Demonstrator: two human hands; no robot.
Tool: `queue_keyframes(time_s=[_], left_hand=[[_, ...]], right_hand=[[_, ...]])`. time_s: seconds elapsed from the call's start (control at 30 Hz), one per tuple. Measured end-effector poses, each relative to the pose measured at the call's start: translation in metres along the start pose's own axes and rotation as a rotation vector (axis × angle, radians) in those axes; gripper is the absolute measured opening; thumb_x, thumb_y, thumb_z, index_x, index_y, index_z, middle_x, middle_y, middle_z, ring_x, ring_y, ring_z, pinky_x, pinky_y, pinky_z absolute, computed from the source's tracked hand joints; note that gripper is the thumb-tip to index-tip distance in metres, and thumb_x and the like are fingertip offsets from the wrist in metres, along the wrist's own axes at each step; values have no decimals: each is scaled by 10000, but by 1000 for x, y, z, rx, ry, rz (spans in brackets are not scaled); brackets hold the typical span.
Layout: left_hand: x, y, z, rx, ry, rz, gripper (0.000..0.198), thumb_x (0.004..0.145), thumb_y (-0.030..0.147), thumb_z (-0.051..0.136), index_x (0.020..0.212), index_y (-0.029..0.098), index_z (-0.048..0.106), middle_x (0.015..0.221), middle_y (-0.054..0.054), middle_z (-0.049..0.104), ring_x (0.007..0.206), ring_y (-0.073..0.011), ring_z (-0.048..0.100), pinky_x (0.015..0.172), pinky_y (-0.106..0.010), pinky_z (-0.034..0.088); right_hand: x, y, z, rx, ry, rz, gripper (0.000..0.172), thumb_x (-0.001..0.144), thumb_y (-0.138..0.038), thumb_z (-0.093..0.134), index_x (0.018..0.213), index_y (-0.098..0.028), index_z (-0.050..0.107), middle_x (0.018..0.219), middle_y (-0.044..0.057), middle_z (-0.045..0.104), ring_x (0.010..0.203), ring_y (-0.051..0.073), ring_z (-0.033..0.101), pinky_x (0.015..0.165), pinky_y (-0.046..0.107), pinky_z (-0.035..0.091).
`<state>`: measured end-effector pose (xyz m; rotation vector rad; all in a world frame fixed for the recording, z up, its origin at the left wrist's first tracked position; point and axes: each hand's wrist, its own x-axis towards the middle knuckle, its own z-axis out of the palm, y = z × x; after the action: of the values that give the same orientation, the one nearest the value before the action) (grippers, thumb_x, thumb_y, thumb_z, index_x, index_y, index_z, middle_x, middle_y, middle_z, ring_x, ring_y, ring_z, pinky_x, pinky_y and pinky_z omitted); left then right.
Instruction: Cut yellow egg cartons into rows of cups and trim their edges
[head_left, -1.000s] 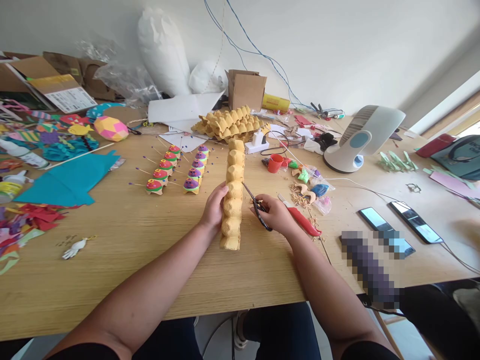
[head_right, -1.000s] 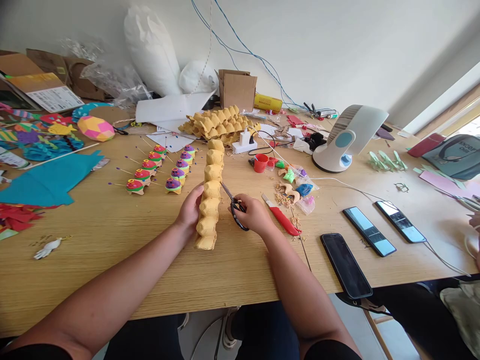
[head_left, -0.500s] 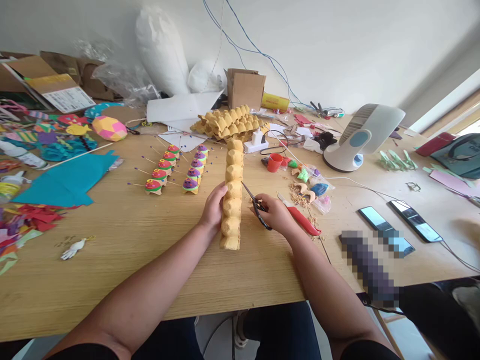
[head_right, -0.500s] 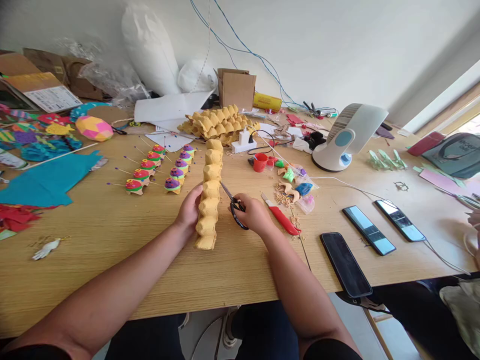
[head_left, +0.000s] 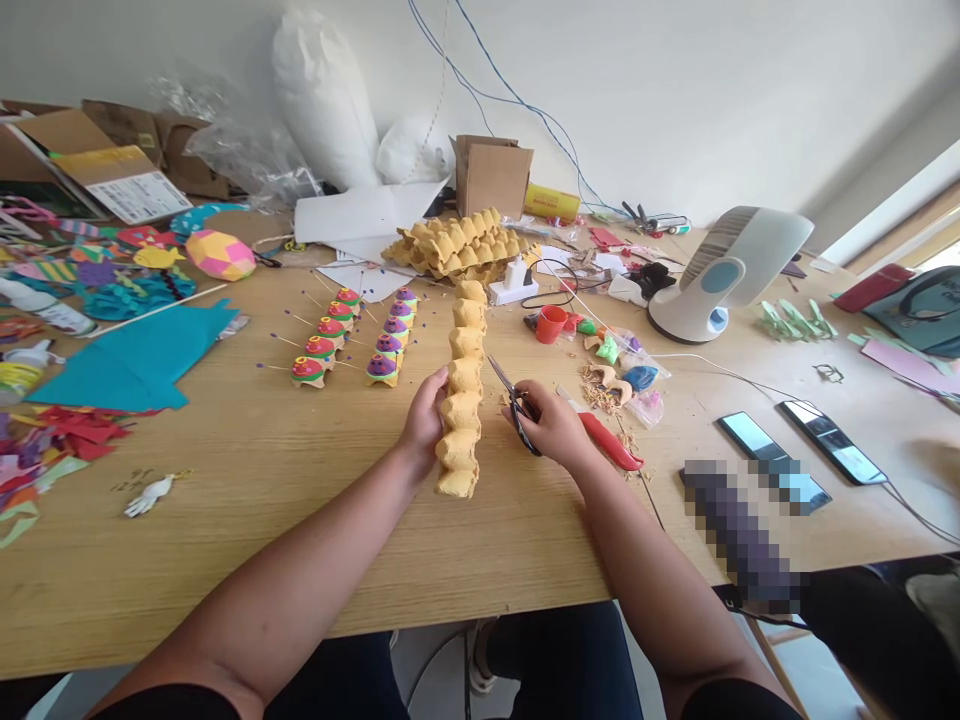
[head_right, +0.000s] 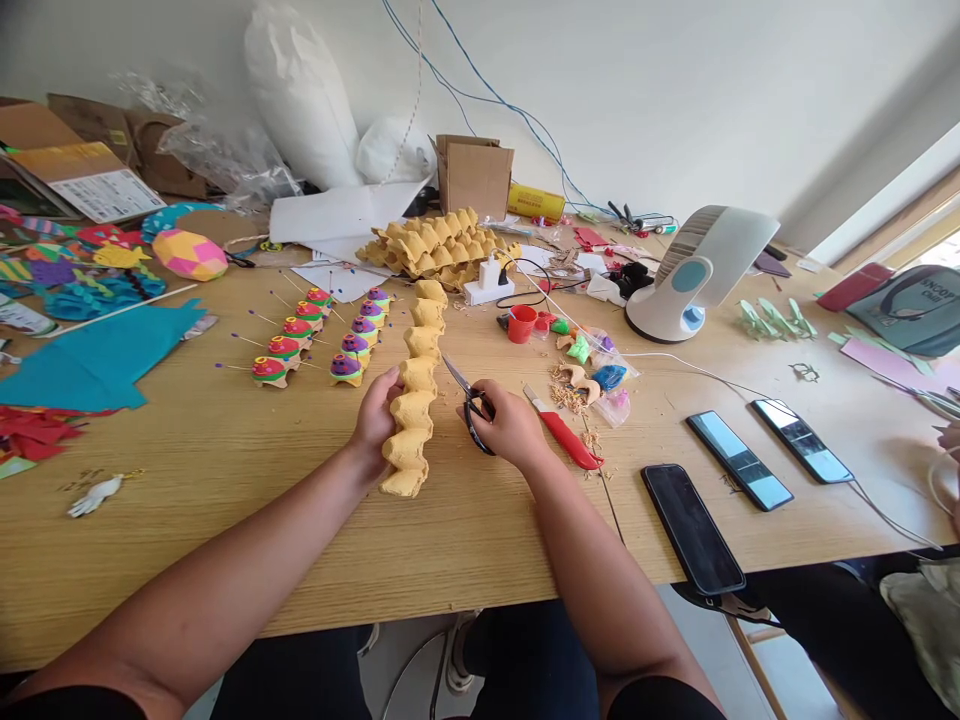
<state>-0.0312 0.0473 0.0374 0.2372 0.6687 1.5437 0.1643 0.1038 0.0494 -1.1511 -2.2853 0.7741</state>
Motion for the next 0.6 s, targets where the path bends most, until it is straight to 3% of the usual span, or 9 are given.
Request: queue_keyframes(time_s=[0.2, 0.37, 0.6], left_hand=[[0, 0, 0, 128, -55, 15, 291, 987, 407, 530, 838, 214, 688, 607, -23, 638, 459, -139, 542, 492, -253, 410], [-4, 1, 6, 165, -116, -37, 282, 1012, 355, 491, 927, 221, 725, 676, -18, 657, 508, -122, 543, 517, -228, 422], [-4, 0, 9, 182, -104, -5, 311, 1007, 321, 470, 879, 232, 739, 666, -25, 657, 516, -136, 534, 525, -247, 434]], right_hand=[[2, 2, 0, -128, 62, 14, 326, 913, -461, 679, 1159, -249, 656, 780, -21, 673, 686, 164, 578, 612, 258, 339], [2, 7, -1, -260, 117, -24, 331, 934, -460, 666, 1199, -264, 656, 846, -6, 703, 729, 176, 609, 622, 266, 319], [2, 8, -3, -339, 130, -30, 318, 947, -484, 657, 1187, -276, 669, 790, -9, 694, 697, 188, 606, 590, 270, 285]])
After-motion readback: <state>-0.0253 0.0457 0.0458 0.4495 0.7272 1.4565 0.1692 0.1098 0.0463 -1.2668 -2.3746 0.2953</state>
